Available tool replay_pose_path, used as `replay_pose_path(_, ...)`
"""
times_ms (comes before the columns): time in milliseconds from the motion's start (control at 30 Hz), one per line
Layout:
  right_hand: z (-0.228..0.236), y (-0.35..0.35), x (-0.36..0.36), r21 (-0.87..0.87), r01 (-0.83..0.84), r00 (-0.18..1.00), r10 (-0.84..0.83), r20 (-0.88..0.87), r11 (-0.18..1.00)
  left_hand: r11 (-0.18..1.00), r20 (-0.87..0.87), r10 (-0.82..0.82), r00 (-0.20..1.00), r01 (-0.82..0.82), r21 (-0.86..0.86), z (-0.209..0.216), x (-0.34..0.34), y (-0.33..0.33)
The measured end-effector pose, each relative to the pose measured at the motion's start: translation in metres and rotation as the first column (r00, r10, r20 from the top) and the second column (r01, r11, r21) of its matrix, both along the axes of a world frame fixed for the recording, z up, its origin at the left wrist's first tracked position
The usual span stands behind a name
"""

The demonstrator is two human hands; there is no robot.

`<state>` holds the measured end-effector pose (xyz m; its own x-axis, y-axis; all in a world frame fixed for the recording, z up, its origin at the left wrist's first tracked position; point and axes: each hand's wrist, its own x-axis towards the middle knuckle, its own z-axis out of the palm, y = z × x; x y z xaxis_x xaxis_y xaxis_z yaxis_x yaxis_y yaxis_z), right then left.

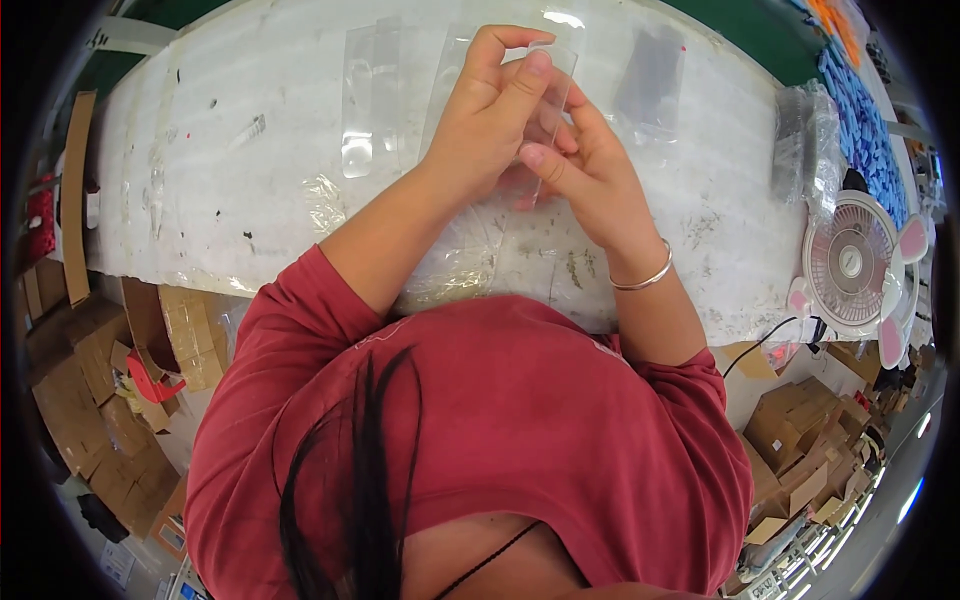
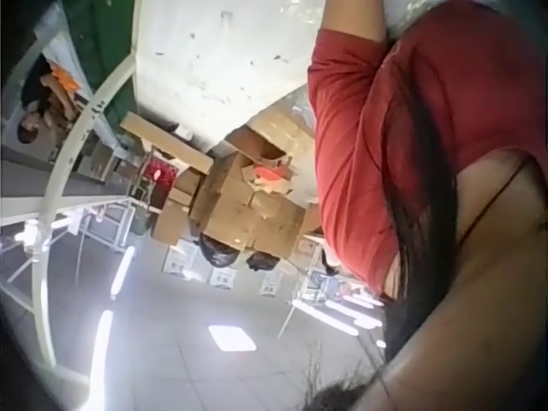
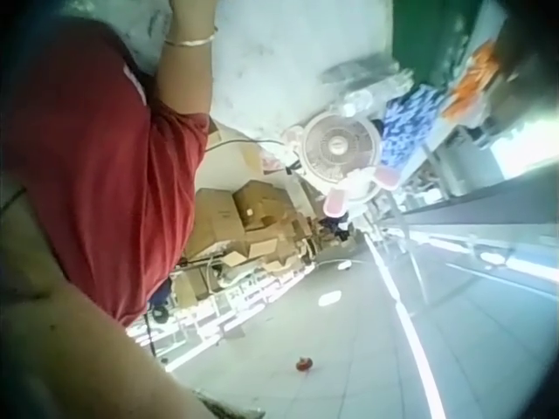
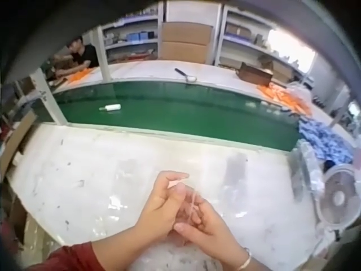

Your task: Wrapping metal components in plastic film and placing them into plastic bags.

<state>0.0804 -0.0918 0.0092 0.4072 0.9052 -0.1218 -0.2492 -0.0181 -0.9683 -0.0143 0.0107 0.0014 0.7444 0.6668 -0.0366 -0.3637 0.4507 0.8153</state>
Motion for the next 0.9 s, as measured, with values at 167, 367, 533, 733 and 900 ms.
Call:
replay_pose_path(167,-0.002,0.0,0.001,-0.123,-0.147,0.986,0.156,0.061,0.981,0.989,-0.03,0.017,0.999,-0.021,-0.147,-0.001,-0.004,-0.001)
replay_pose_path(367,-0.004,0.002,0.01,-0.078,-0.267,0.96,0.272,0.063,0.961,0.997,-0.004,0.081,0.997,-0.081,0.009,-0.01,-0.003,-0.004)
replay_pose_path(533,-0.002,0.002,0.009,-0.063,-0.305,0.952,0.304,-0.026,0.95,0.983,-0.02,0.115,0.993,-0.111,0.148,-0.014,-0.006,-0.005)
replay_pose_path(733,-0.002,-0.001,0.013,-0.142,-0.18,0.974,0.197,0.115,0.973,0.985,0.009,0.118,0.993,-0.118,0.123,-0.004,-0.006,-0.004)
replay_pose_path(900,0.003,0.006,0.024,0.294,0.113,0.893,-0.227,0.389,0.949,0.968,-0.019,-0.002,1.0,0.007,0.25,-0.007,-0.007,-0.005)
